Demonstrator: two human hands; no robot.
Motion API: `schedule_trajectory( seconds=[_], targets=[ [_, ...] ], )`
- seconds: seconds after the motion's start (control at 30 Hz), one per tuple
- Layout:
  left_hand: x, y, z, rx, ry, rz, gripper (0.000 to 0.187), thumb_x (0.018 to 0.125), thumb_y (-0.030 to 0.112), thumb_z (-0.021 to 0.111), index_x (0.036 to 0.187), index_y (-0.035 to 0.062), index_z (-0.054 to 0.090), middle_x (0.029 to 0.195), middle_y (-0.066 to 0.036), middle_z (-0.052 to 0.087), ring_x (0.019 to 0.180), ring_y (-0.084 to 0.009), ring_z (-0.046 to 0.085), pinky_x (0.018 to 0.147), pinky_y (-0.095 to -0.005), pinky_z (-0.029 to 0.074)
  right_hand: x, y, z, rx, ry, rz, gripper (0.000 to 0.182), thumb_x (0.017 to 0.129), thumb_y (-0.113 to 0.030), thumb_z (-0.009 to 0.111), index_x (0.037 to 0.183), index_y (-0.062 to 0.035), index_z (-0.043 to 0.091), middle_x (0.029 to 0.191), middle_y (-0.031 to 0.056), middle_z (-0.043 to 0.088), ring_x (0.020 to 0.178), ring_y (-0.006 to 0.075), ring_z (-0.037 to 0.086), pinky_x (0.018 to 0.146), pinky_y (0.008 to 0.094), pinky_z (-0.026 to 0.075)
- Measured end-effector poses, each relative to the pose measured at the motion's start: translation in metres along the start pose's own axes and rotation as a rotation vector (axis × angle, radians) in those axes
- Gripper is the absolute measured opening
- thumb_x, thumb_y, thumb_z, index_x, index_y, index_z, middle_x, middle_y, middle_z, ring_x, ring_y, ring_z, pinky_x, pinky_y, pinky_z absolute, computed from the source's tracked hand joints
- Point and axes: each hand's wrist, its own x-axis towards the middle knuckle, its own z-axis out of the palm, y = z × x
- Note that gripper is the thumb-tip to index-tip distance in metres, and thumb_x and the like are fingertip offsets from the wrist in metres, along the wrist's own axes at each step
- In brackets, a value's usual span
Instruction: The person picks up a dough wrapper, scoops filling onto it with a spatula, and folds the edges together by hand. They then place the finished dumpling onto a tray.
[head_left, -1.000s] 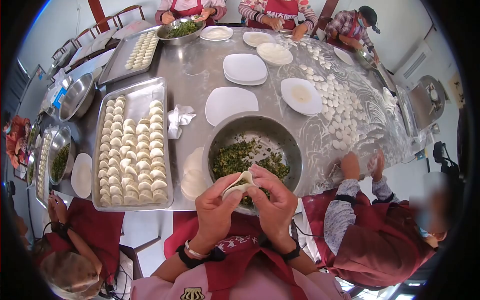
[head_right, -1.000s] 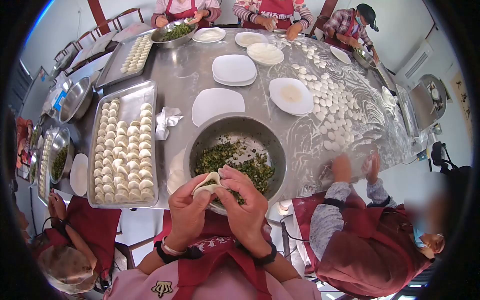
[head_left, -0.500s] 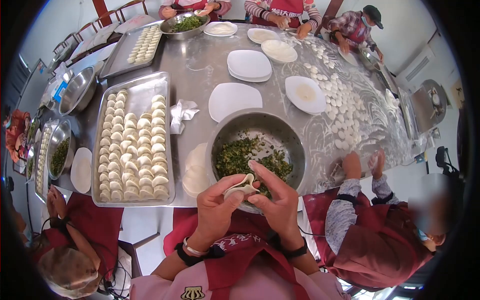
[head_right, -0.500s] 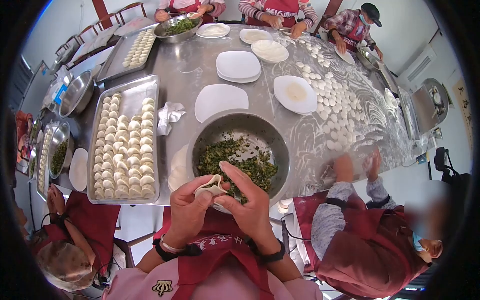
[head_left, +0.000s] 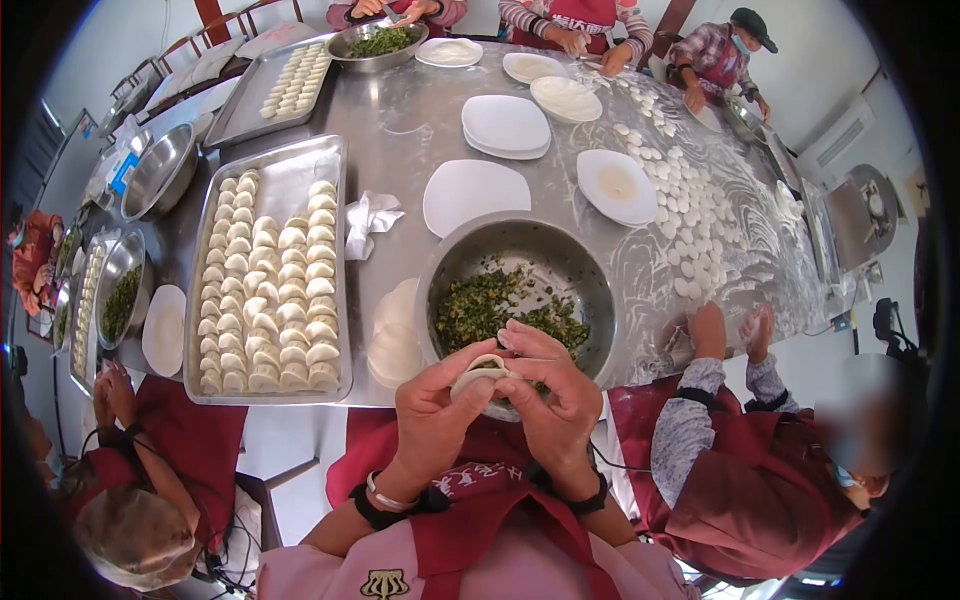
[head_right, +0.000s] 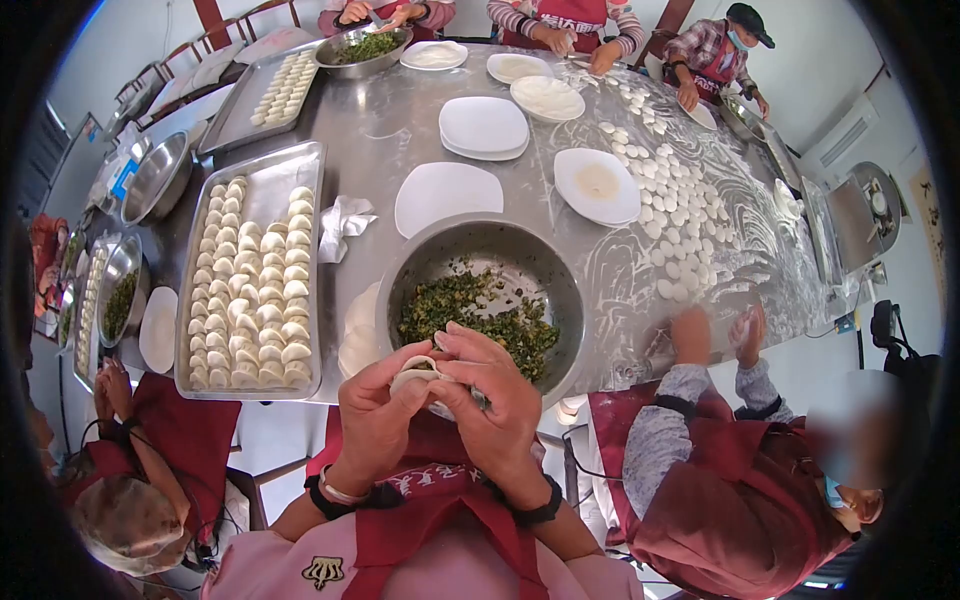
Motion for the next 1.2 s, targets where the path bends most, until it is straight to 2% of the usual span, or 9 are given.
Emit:
schedule_trajectory(
  seconds=[0.23, 0.33, 0.4, 0.5, 0.6, 0.8, 0.9, 1.1, 1.2],
  targets=[
    [0.001, 0.000, -0.004, 0.189, -0.050, 0.100, 0.032, 0.093, -0.002, 0.064, 0.125, -0.0051, 0.064, 0.121, -0.011, 0.066, 0.108, -0.0140, 0.062, 0.094, -0.0269, 0.050, -0.001, 0.004, -0.005, -0.095, -0.048, -0.065, 0.020, 0.082, -0.004, 0.076, 0.100, 0.0008, 0.071, 0.117, 0.0188, 0.070, 0.118, 0.0338, 0.063, 0.101, 0.0405, 0.049],
    [0.000, 0.004, -0.005, 0.134, -0.002, -0.080, 0.031, 0.094, -0.001, 0.063, 0.125, -0.0053, 0.064, 0.121, -0.012, 0.066, 0.109, -0.0141, 0.062, 0.093, -0.0269, 0.050, 0.000, 0.002, -0.007, -0.110, -0.055, -0.008, 0.026, 0.080, -0.006, 0.077, 0.105, -0.0006, 0.071, 0.120, 0.0179, 0.069, 0.119, 0.0323, 0.063, 0.100, 0.0392, 0.050],
    [0.001, 0.004, -0.005, 0.084, -0.012, -0.074, 0.031, 0.094, -0.001, 0.063, 0.124, -0.0052, 0.064, 0.121, -0.012, 0.066, 0.109, -0.0141, 0.062, 0.093, -0.0268, 0.050, 0.000, -0.004, -0.005, -0.022, -0.013, 0.108, 0.029, 0.080, -0.006, 0.077, 0.107, 0.0005, 0.071, 0.123, 0.0185, 0.068, 0.120, 0.0320, 0.063, 0.101, 0.0384, 0.049],
    [0.001, 0.003, -0.005, 0.085, -0.021, -0.044, 0.031, 0.094, -0.001, 0.063, 0.124, -0.0049, 0.064, 0.121, -0.012, 0.066, 0.109, -0.0143, 0.062, 0.093, -0.0270, 0.051, -0.003, -0.001, -0.003, -0.016, -0.018, 0.101, 0.027, 0.080, -0.006, 0.078, 0.105, 0.0016, 0.071, 0.124, 0.0187, 0.067, 0.120, 0.0312, 0.063, 0.101, 0.0387, 0.049],
    [0.000, 0.001, -0.006, 0.112, -0.033, -0.010, 0.031, 0.094, -0.001, 0.063, 0.124, -0.0045, 0.064, 0.121, -0.012, 0.066, 0.109, -0.0144, 0.062, 0.093, -0.0271, 0.051, -0.008, 0.008, 0.002, 0.071, 0.024, 0.064, 0.025, 0.079, -0.005, 0.078, 0.102, 0.0008, 0.071, 0.123, 0.0182, 0.067, 0.119, 0.0316, 0.063, 0.101, 0.0391, 0.049],
    [0.000, 0.001, -0.007, 0.118, -0.064, -0.011, 0.031, 0.094, -0.002, 0.062, 0.124, -0.0044, 0.064, 0.122, -0.012, 0.066, 0.110, -0.0147, 0.061, 0.094, -0.0270, 0.050, -0.005, 0.012, -0.008, -0.113, -0.071, -0.074, 0.025, 0.079, -0.005, 0.078, 0.103, -0.0007, 0.072, 0.122, 0.0174, 0.068, 0.118, 0.0319, 0.064, 0.100, 0.0402, 0.049],
    [0.002, 0.005, -0.011, 0.149, -0.098, -0.045, 0.033, 0.094, -0.002, 0.061, 0.127, -0.0042, 0.062, 0.123, -0.012, 0.065, 0.111, -0.0146, 0.061, 0.095, -0.0271, 0.050, 0.000, -0.004, -0.006, -0.066, -0.020, 0.096, 0.030, 0.078, -0.007, 0.079, 0.106, -0.0015, 0.071, 0.123, 0.0166, 0.068, 0.120, 0.0323, 0.063, 0.101, 0.0404, 0.049],
    [0.001, 0.005, -0.014, 0.221, -0.144, -0.028, 0.037, 0.096, 0.001, 0.060, 0.132, -0.0049, 0.058, 0.125, -0.013, 0.065, 0.112, -0.0147, 0.061, 0.096, -0.0283, 0.049, 0.002, 0.010, -0.009, -0.030, -0.140, -0.015, 0.032, 0.076, -0.010, 0.080, 0.107, -0.0046, 0.072, 0.122, 0.0137, 0.069, 0.121, 0.0334, 0.062, 0.101, 0.0402, 0.049],
    [0.001, 0.012, -0.014, 0.345, -0.143, -0.050, 0.038, 0.095, 0.002, 0.058, 0.133, -0.0053, 0.057, 0.124, -0.014, 0.065, 0.112, -0.0164, 0.062, 0.096, -0.0294, 0.049, 0.003, 0.009, -0.009, -0.160, -0.152, -0.074, 0.026, 0.076, -0.010, 0.079, 0.101, -0.0058, 0.072, 0.120, 0.0124, 0.070, 0.120, 0.0336, 0.062, 0.099, 0.0405, 0.051]
  ],
)
